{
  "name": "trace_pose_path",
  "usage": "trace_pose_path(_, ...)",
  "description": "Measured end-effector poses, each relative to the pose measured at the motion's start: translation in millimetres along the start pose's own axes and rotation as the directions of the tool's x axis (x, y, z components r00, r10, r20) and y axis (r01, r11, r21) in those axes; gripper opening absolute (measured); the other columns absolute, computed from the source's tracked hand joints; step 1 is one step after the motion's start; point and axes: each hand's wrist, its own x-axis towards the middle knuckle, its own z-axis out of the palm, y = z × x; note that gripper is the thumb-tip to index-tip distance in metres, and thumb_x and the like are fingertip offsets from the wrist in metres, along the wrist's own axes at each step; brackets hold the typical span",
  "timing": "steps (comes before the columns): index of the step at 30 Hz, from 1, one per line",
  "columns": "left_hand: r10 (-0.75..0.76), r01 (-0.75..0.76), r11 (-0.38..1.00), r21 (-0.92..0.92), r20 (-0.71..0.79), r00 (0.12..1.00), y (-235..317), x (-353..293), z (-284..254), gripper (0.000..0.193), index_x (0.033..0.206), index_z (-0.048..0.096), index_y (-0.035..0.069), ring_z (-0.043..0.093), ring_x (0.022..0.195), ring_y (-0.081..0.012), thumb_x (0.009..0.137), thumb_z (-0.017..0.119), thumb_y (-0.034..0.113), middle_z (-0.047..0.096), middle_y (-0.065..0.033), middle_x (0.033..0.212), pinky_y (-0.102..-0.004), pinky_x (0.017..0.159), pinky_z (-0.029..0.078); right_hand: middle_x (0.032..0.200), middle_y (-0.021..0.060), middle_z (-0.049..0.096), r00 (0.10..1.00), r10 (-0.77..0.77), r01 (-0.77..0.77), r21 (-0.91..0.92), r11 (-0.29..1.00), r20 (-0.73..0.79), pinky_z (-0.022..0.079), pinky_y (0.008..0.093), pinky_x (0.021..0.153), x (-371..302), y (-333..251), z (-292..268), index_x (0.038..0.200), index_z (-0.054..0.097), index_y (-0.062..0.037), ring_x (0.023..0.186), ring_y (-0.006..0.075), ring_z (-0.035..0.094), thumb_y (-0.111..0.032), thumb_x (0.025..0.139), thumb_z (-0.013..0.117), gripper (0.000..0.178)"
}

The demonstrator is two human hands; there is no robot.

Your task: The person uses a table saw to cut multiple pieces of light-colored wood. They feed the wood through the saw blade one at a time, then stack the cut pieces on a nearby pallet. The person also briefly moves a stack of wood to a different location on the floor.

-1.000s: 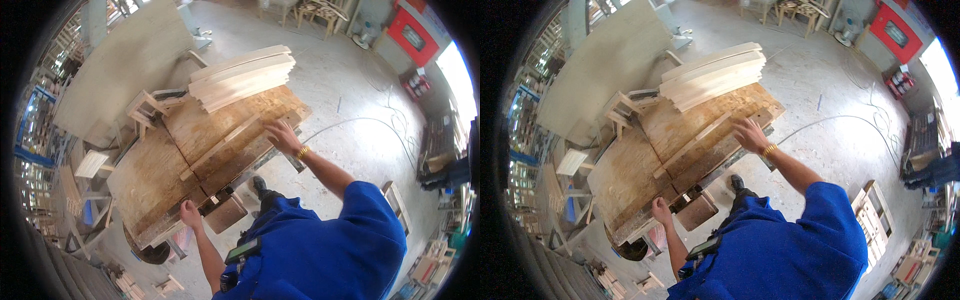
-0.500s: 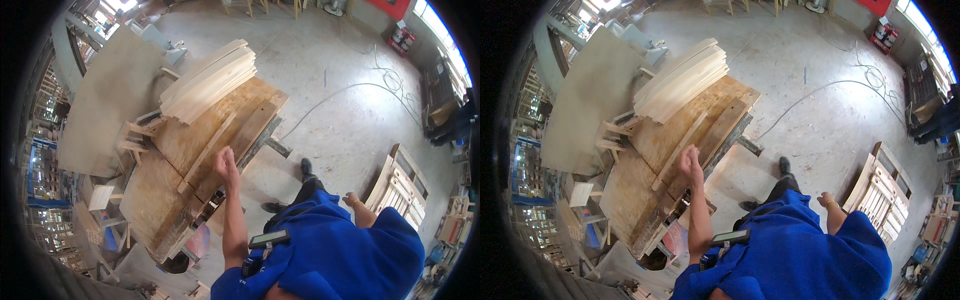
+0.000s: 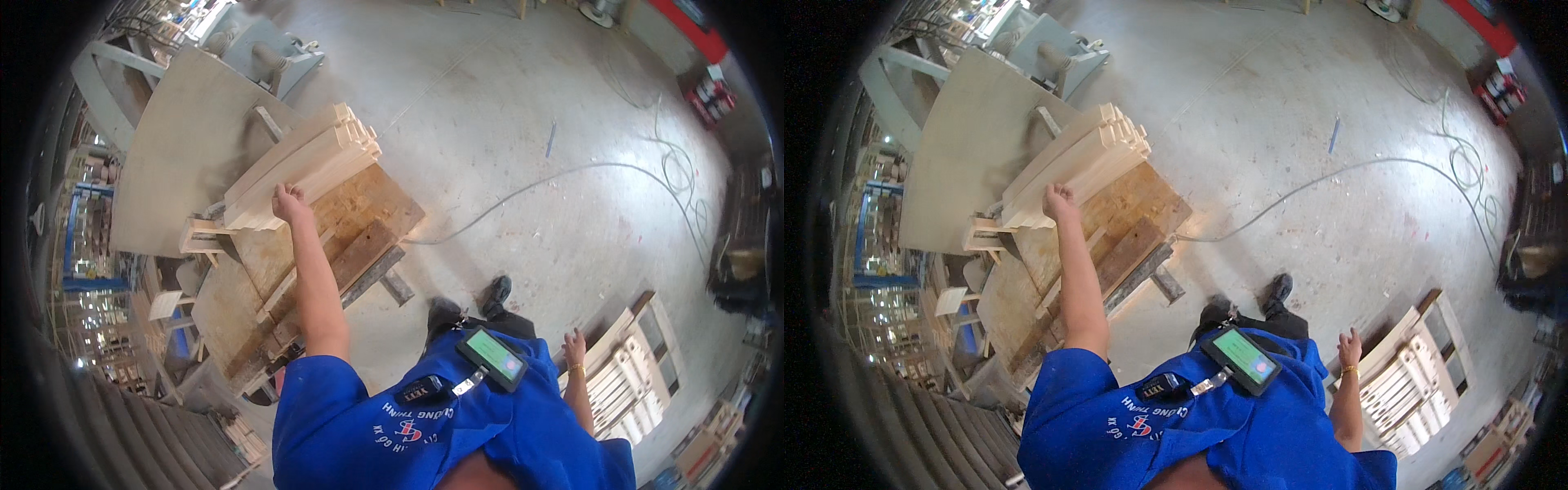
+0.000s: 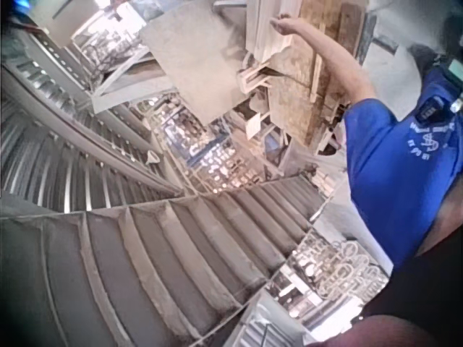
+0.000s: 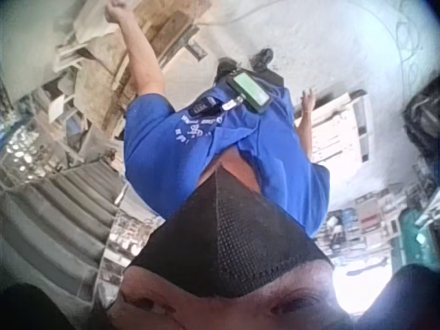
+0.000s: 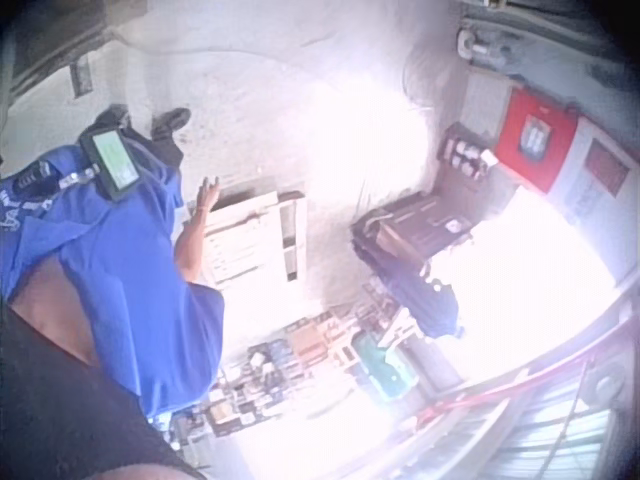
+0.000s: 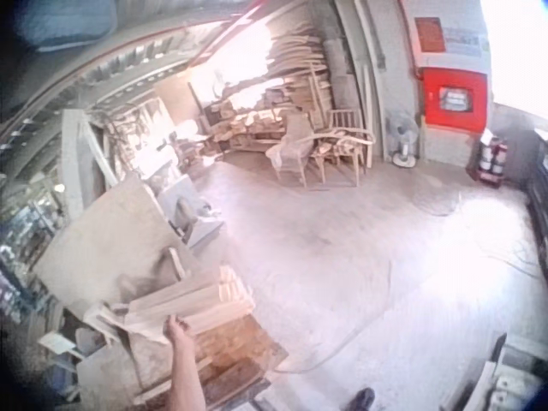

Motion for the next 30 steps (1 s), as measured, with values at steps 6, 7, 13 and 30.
trace_pose_path(6,0.065,-0.064,0.998,0.010,-0.064,0.996,5,4,21,0.013,0.089,0.050,0.009,0.051,0.067,-0.0128,0.089,0.060,0.018,0.054,-0.0011,0.078,-0.0288,0.063,0.044,0.081,0.0112,0.065,0.979,-0.182,0.187,-0.052,0.981,0.092,0.050,0.0287,0.058,117,-62,-44,0.132,0.045,-0.0015,0.064,0.0166,0.062,-0.026,0.083,0.061,0.057)
trace_pose_path(7,0.056,-0.055,0.998,0.023,-0.078,0.995,-4,2,22,0.014,0.092,0.051,0.008,0.052,0.071,-0.0138,0.089,0.060,0.019,0.056,-0.0021,0.082,-0.0295,0.066,0.045,0.079,0.0109,0.065,0.968,-0.223,0.228,-0.034,0.973,0.112,0.050,0.0290,0.060,134,-76,-52,0.132,0.046,-0.0018,0.064,0.0165,0.061,-0.026,0.084,0.061,0.056)
trace_pose_path(13,0.147,-0.124,0.986,0.114,-0.220,0.964,-22,-14,25,0.041,0.124,0.047,0.006,0.049,0.114,-0.0256,0.092,0.056,0.028,0.052,-0.0142,0.123,-0.0360,0.090,0.045,0.094,0.0135,0.066,0.933,-0.272,0.307,-0.130,0.943,0.234,0.049,0.0268,0.053,207,-197,-34,0.134,0.043,-0.0044,0.070,0.0172,0.065,-0.037,0.087,0.059,0.060)
trace_pose_path(30,-0.067,0.121,0.988,0.096,-0.441,0.895,-49,-62,132,0.061,0.140,0.033,0.010,0.042,0.122,-0.0262,0.092,0.048,0.045,0.040,-0.0090,0.137,-0.0411,0.101,0.037,0.110,0.0178,0.065,0.174,-0.487,0.714,0.231,0.661,0.856,0.047,0.0328,0.087,281,-635,241,0.115,0.060,0.0003,0.098,0.0260,0.062,-0.026,0.088,0.057,0.038)
